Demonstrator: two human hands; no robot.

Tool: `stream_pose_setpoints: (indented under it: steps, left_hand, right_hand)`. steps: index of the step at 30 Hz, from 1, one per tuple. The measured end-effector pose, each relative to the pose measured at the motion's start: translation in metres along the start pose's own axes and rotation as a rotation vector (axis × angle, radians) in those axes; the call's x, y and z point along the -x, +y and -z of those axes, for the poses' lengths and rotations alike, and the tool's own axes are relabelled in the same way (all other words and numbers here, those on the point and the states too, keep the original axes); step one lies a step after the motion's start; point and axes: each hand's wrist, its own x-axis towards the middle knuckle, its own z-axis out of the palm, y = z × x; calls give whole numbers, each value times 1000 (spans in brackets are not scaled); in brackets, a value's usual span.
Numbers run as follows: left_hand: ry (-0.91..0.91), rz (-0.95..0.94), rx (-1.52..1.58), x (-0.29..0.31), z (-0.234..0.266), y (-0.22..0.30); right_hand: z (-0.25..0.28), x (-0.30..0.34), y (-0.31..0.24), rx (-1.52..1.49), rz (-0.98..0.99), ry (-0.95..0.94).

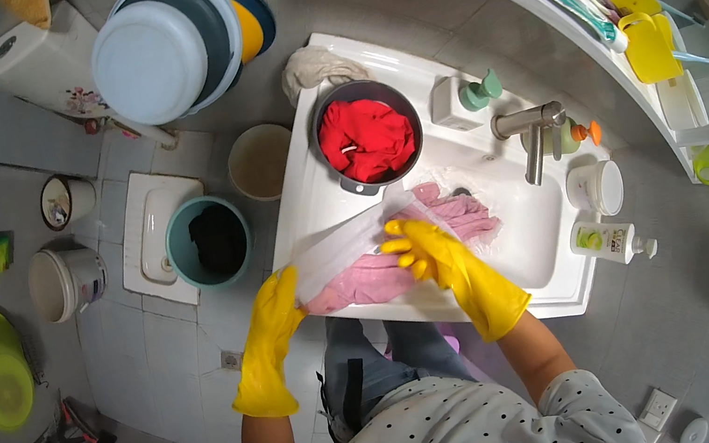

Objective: The person washes dark-colored clothes by hand in a green basin filled with soapy water, then transfers them to a blue bucket. They subsequently rinse a pink cloth and a red cloth under running water in a bathroom sink.

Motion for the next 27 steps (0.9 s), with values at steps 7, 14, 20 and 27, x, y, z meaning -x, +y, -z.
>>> stream_pose_setpoints:
  steps: [7,14,20,27]
  left_hand:
    - [-447,-366,-336,21,-21,-1]
    - [-468,-816,-781,20,-38,-6]
    - [2,-655,-274,11,-101,-38]
    - [28,-501,-458,-31,-85,-73]
  right_hand:
    - [-110,71,11,698,721,-121]
    - [-97,58,28,812,836,-42]
    - [-74,29,98,714,1030,19]
    - [-82,88,15,608,818,-149]
